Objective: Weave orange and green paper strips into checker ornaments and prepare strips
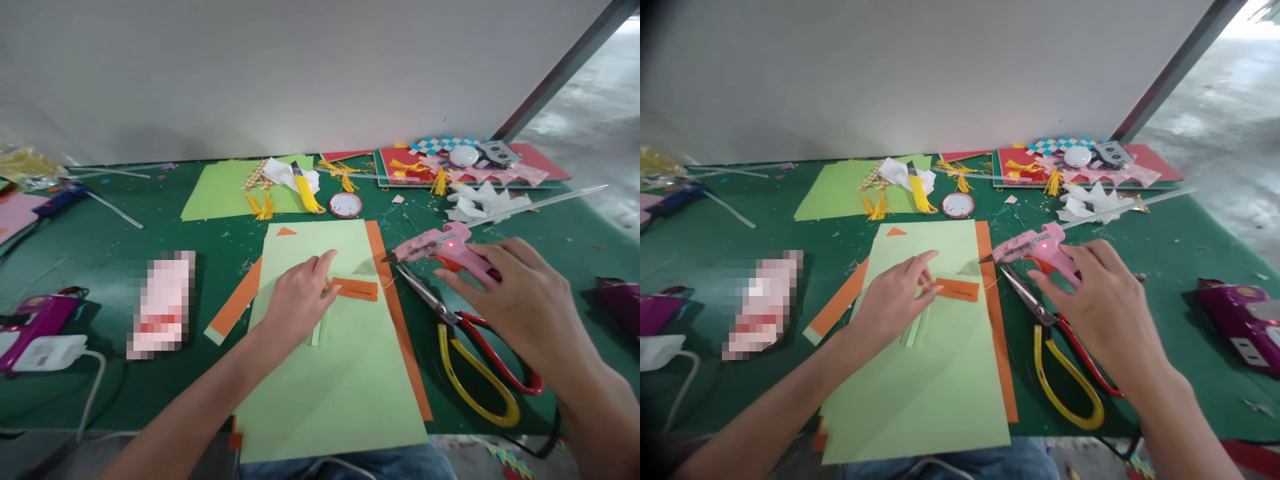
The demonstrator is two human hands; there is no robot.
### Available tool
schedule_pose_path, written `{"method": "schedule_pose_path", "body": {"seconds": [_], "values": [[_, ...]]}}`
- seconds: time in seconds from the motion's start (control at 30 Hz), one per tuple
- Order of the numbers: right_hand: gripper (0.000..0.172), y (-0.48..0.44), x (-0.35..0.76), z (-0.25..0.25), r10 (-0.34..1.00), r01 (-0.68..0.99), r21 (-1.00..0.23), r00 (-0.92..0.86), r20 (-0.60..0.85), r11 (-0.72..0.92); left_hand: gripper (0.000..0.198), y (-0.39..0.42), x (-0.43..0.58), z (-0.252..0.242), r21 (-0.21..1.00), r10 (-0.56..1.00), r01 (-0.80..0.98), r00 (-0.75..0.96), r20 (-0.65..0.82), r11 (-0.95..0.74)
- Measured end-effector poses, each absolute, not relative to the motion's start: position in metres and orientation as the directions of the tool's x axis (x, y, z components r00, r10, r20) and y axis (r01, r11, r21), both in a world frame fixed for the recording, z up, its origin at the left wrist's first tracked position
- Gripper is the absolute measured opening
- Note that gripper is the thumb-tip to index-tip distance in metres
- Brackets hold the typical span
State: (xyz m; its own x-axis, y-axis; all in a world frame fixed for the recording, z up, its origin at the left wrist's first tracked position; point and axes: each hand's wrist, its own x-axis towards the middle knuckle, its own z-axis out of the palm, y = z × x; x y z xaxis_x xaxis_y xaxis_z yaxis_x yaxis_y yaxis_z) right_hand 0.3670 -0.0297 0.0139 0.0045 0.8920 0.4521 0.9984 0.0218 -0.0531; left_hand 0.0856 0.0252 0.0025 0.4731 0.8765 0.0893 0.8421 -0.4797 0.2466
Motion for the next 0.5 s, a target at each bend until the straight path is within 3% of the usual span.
{"method": "schedule_pose_path", "body": {"seconds": [0.17, 0.27, 0.37, 0.43, 0.5], "values": [[0.061, -0.024, 0.377, 0.013, 0.869, 0.991, -0.121, 0.102, 0.485, -0.049, 0.042, 0.023, 0.089, 0.001, 0.219, 0.895, 0.868, 0.437, 0.087, -0.445], [0.051, -0.016, 0.380, 0.013, 0.888, 0.976, -0.197, 0.174, 0.426, -0.096, 0.054, 0.022, 0.091, 0.004, 0.193, 0.894, 0.874, 0.444, 0.057, -0.446], [0.039, -0.009, 0.381, 0.010, 0.920, 0.952, -0.281, 0.211, 0.330, -0.117, 0.057, 0.022, 0.088, 0.011, 0.322, 0.899, 0.845, 0.436, 0.046, -0.427], [0.036, -0.004, 0.382, 0.005, 0.931, 0.939, -0.317, 0.225, 0.286, -0.129, 0.046, 0.023, 0.079, 0.015, 0.445, 0.902, 0.801, 0.431, 0.036, -0.400], [0.033, 0.001, 0.384, -0.002, 0.930, 0.929, -0.341, 0.245, 0.274, -0.144, 0.034, 0.025, 0.068, 0.018, 0.488, 0.908, 0.784, 0.415, 0.051, -0.385]]}}
